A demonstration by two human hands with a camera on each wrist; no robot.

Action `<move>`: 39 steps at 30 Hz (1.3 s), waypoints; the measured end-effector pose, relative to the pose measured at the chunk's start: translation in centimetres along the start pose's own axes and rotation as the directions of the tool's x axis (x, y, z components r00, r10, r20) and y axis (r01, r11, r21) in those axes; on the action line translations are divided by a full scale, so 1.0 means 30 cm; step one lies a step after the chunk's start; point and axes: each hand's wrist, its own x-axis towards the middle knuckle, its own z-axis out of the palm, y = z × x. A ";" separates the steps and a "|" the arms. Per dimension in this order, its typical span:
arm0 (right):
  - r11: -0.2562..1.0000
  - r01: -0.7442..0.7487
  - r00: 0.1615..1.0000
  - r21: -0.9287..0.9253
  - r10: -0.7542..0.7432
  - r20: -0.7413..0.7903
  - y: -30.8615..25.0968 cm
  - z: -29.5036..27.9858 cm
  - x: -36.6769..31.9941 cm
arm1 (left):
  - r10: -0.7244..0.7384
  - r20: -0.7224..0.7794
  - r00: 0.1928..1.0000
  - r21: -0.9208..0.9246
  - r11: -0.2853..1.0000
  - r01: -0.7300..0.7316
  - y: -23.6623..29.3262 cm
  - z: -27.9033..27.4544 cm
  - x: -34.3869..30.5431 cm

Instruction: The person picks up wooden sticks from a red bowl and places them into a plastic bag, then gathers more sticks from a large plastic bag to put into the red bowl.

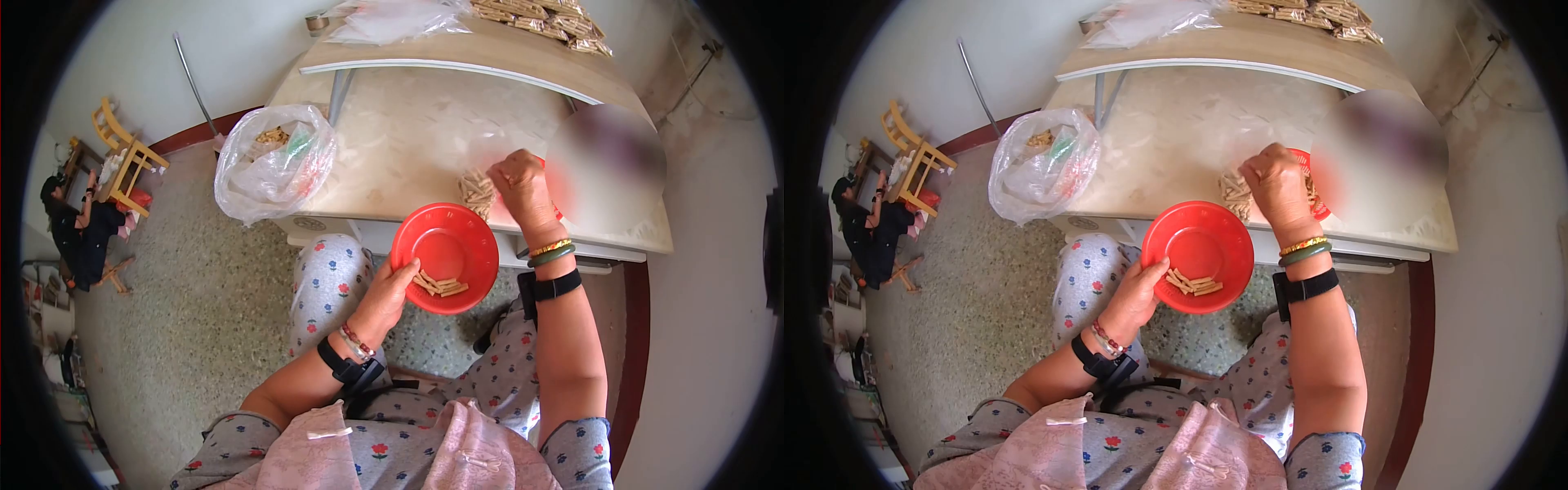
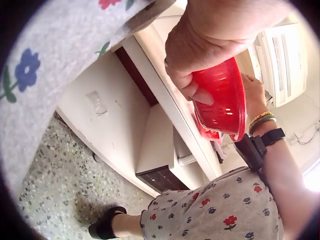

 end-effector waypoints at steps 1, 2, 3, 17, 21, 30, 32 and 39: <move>0.999 -0.013 0.994 0.040 0.009 0.104 -0.003 0.001 -0.022 | 0.002 0.006 1.000 -0.003 1.000 -0.002 0.001 -0.003 0.000; 0.998 0.004 0.994 0.056 -0.010 0.113 -0.005 0.000 -0.041 | 0.005 0.011 1.000 -0.006 1.000 -0.005 0.003 -0.004 0.001; 0.998 0.006 0.993 0.056 -0.013 0.113 -0.022 -0.012 -0.045 | 0.008 0.011 1.000 -0.008 1.000 -0.008 0.002 -0.003 0.003; 0.996 -0.076 0.995 -0.043 0.078 0.062 -0.080 -0.049 -0.079 | 0.022 0.029 0.999 -0.066 0.998 -0.021 0.015 0.023 -0.013; 0.993 -0.111 0.994 0.036 0.112 0.001 -0.115 -0.085 -0.076 | 0.108 0.055 0.993 -0.068 0.992 -0.104 0.003 0.010 -0.003; 0.940 0.241 0.970 0.241 -0.229 -0.080 -0.299 -0.203 -0.111 | 0.336 0.077 0.939 -0.243 0.919 -0.309 0.092 0.089 -0.046; 0.927 0.240 0.971 0.289 -0.232 -0.062 -0.325 -0.208 -0.119 | 0.224 0.141 0.964 -0.360 0.919 -0.161 0.066 0.080 -0.025; 0.940 0.328 0.924 0.096 -0.341 0.172 -0.345 -0.172 -0.129 | 0.294 0.104 0.950 -0.212 0.940 -0.267 0.066 0.078 -0.009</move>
